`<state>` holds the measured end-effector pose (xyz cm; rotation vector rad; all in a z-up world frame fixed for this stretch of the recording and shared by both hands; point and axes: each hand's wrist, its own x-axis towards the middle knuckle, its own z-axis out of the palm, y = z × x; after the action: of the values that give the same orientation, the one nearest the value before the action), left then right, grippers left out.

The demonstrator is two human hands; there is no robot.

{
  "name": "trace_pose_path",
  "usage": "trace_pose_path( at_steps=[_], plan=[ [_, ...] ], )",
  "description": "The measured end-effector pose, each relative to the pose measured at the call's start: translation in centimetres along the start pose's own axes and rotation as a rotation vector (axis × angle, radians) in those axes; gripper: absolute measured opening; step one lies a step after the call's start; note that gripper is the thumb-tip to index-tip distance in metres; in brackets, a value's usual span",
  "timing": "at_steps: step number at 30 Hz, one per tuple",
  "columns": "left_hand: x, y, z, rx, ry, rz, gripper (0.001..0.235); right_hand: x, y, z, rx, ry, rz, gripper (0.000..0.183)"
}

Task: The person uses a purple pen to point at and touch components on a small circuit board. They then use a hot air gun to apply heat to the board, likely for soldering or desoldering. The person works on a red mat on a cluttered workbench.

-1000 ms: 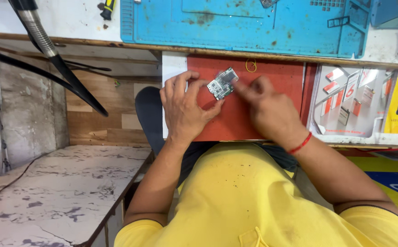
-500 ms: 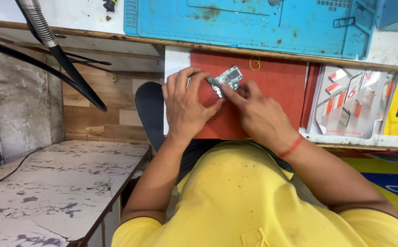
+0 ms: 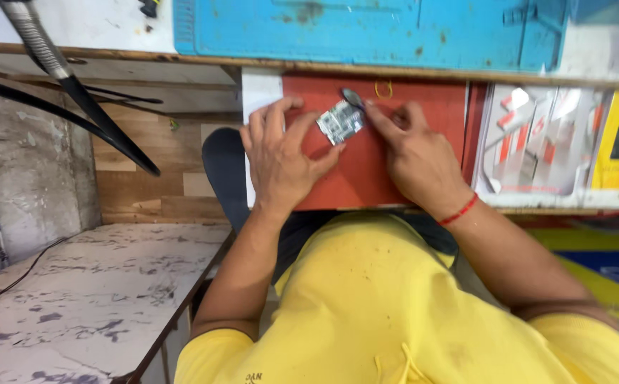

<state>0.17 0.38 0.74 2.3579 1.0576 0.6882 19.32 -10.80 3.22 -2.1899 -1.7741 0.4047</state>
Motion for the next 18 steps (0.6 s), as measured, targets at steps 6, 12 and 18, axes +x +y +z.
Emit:
trace_pose_path(
  at_steps=[6, 12, 18],
  plan=[
    [0.0, -0.1, 0.0, 0.004, -0.011, 0.002, 0.037, 0.5, -0.4, -0.2, -0.030, -0.051, 0.076, 0.052],
    [-0.1, 0.2, 0.1, -0.001, -0.013, -0.031, 0.049, 0.0, -0.4, -0.2, -0.055, -0.100, 0.010, 0.058],
    [0.0, 0.3, -0.1, 0.016, -0.013, -0.011, 0.047, -0.5, -0.1, -0.5, 0.000, -0.172, -0.082, 0.061]
  ],
)
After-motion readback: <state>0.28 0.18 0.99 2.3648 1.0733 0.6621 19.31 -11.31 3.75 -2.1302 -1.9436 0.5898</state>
